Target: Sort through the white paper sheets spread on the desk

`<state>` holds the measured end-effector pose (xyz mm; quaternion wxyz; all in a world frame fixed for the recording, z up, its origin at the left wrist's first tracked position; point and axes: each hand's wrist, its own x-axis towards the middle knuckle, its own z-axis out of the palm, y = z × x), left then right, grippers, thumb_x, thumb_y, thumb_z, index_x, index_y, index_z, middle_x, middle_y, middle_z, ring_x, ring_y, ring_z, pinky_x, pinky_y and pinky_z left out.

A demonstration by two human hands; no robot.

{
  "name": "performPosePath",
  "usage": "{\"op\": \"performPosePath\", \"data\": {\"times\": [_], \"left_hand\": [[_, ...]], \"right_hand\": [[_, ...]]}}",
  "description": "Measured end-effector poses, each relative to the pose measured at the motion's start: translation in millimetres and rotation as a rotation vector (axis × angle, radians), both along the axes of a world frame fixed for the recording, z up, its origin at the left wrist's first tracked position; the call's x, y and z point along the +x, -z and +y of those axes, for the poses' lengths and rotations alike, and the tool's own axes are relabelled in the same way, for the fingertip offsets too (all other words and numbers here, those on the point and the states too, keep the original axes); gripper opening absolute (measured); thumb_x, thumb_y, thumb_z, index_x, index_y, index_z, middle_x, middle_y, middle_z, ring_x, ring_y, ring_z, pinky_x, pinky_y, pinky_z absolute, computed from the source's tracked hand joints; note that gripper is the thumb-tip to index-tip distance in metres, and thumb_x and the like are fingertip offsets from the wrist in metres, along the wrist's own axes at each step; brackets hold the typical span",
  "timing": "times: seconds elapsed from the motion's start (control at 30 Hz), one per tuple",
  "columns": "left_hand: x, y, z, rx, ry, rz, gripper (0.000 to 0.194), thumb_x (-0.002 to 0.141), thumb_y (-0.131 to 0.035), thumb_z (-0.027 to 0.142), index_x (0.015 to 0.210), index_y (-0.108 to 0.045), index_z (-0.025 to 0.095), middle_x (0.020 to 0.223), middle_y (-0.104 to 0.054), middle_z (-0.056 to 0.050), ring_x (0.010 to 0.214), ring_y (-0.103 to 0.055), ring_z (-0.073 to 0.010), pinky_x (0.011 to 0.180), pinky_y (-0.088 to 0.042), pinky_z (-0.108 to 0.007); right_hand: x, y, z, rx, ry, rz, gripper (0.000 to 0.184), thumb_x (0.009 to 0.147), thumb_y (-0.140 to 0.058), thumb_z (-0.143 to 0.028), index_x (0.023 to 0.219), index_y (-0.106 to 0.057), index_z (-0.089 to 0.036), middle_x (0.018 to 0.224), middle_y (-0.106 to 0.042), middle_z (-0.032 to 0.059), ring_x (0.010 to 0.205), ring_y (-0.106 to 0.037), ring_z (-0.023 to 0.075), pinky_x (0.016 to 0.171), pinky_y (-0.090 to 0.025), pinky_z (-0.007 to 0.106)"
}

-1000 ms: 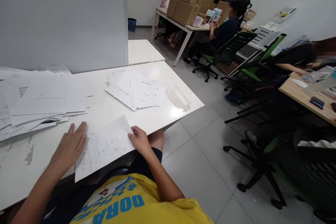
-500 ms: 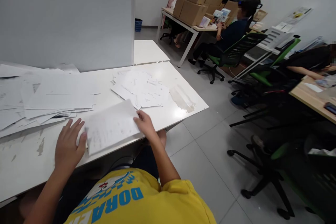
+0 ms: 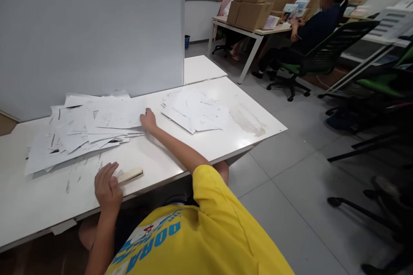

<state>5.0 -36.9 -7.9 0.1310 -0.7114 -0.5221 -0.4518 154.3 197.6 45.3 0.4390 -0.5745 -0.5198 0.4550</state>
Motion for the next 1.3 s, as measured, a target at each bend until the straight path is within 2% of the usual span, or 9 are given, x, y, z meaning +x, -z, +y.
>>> {"op": "performPosePath", "data": {"times": [0.1, 0.2, 0.3, 0.37, 0.47, 0.6, 0.87, 1.1, 1.3], "left_hand": [[-1, 3.8, 1, -0.03, -0.019, -0.111, 0.038, 0.098, -0.033, 0.025, 0.123, -0.061, 0.017, 0.118, -0.067, -0.015, 0.126, -0.055, -0.0261, 0.109, -0.04, -0.049], [-2, 5.1, 7, -0.124, -0.032, -0.173, 0.042, 0.1, -0.031, 0.033, 0.127, -0.058, 0.016, 0.126, -0.062, -0.016, 0.132, -0.049, -0.0271, 0.114, -0.035, -0.051], [-5, 3.6, 13, -0.255, -0.111, -0.252, 0.048, 0.101, -0.027, 0.04, 0.131, -0.055, 0.016, 0.132, -0.059, -0.016, 0.133, -0.047, -0.0265, 0.114, -0.034, -0.048], [-6, 1.9, 16, -0.347, -0.151, -0.296, 0.05, 0.101, -0.026, 0.044, 0.131, -0.054, 0.017, 0.133, -0.058, -0.015, 0.132, -0.048, -0.0259, 0.114, -0.035, -0.048], [-6, -0.6, 17, -0.442, -0.138, -0.286, 0.051, 0.1, -0.028, 0.046, 0.131, -0.055, 0.016, 0.134, -0.058, -0.015, 0.13, -0.048, -0.0269, 0.114, -0.035, -0.049], [-4, -2.5, 17, -0.452, -0.129, -0.289, 0.049, 0.1, -0.03, 0.044, 0.131, -0.055, 0.017, 0.134, -0.058, -0.015, 0.13, -0.049, -0.0274, 0.113, -0.036, -0.049], [-1, -4.0, 15, -0.434, -0.137, -0.258, 0.049, 0.099, -0.03, 0.043, 0.132, -0.055, 0.016, 0.133, -0.058, -0.016, 0.132, -0.046, -0.0301, 0.113, -0.034, -0.051], [1, -3.1, 16, -0.41, -0.139, -0.221, 0.054, 0.099, -0.03, 0.044, 0.133, -0.054, 0.009, 0.133, -0.057, -0.022, 0.131, -0.048, -0.0327, 0.113, -0.034, -0.055], [6, -7.4, 13, -0.382, -0.128, -0.171, 0.049, 0.1, -0.03, 0.04, 0.133, -0.055, 0.014, 0.132, -0.059, -0.019, 0.133, -0.048, -0.0289, 0.114, -0.034, -0.052]], "right_hand": [[-23, -3.4, 4, 0.047, -0.049, -0.178, 0.057, 0.079, -0.059, -0.024, 0.133, -0.048, -0.01, 0.135, -0.05, 0.0194, 0.124, -0.046, 0.0343, 0.107, -0.037, 0.049], [0, -5.1, 7, 0.129, -0.034, -0.468, 0.079, 0.082, -0.06, -0.033, 0.151, -0.028, -0.011, 0.149, -0.036, 0.0207, 0.131, -0.039, 0.0362, 0.109, -0.036, 0.05], [77, 0.7, 6, 0.161, 0.096, -0.736, 0.078, 0.089, -0.051, -0.038, 0.156, -0.018, -0.015, 0.156, -0.029, 0.019, 0.136, -0.035, 0.0349, 0.11, -0.036, 0.049], [143, 12.6, 0, 0.151, 0.139, -0.876, 0.076, 0.09, -0.05, -0.039, 0.156, -0.02, -0.015, 0.159, -0.027, 0.0183, 0.143, -0.027, 0.0347, 0.115, -0.027, 0.051], [229, 36.6, -22, -0.034, 0.132, -0.995, 0.082, 0.091, -0.049, -0.056, 0.155, -0.023, -0.011, 0.164, -0.017, 0.0192, 0.15, -0.015, 0.035, 0.118, -0.018, 0.051], [289, 59.4, -57, -0.165, 0.276, -1.084, 0.084, 0.096, -0.031, -0.062, 0.154, -0.021, -0.002, 0.163, -0.018, 0.0245, 0.15, -0.019, 0.0336, 0.118, -0.019, 0.045], [292, 52.8, -86, -0.105, 0.126, -1.142, 0.083, 0.095, -0.037, -0.062, 0.154, -0.021, -0.006, 0.162, -0.021, 0.0231, 0.149, -0.021, 0.0348, 0.117, -0.021, 0.049], [276, 30.0, -96, -0.097, 0.098, -1.259, 0.049, 0.102, -0.036, -0.034, 0.143, -0.037, -0.007, 0.13, -0.06, 0.0235, 0.119, -0.057, 0.0307, 0.09, -0.046, 0.037], [279, 24.0, -108, -0.094, 0.047, -1.378, 0.043, 0.093, -0.037, -0.006, 0.135, -0.045, -0.01, 0.109, -0.068, 0.0198, 0.102, -0.065, 0.0279, 0.076, -0.044, 0.033]]}}
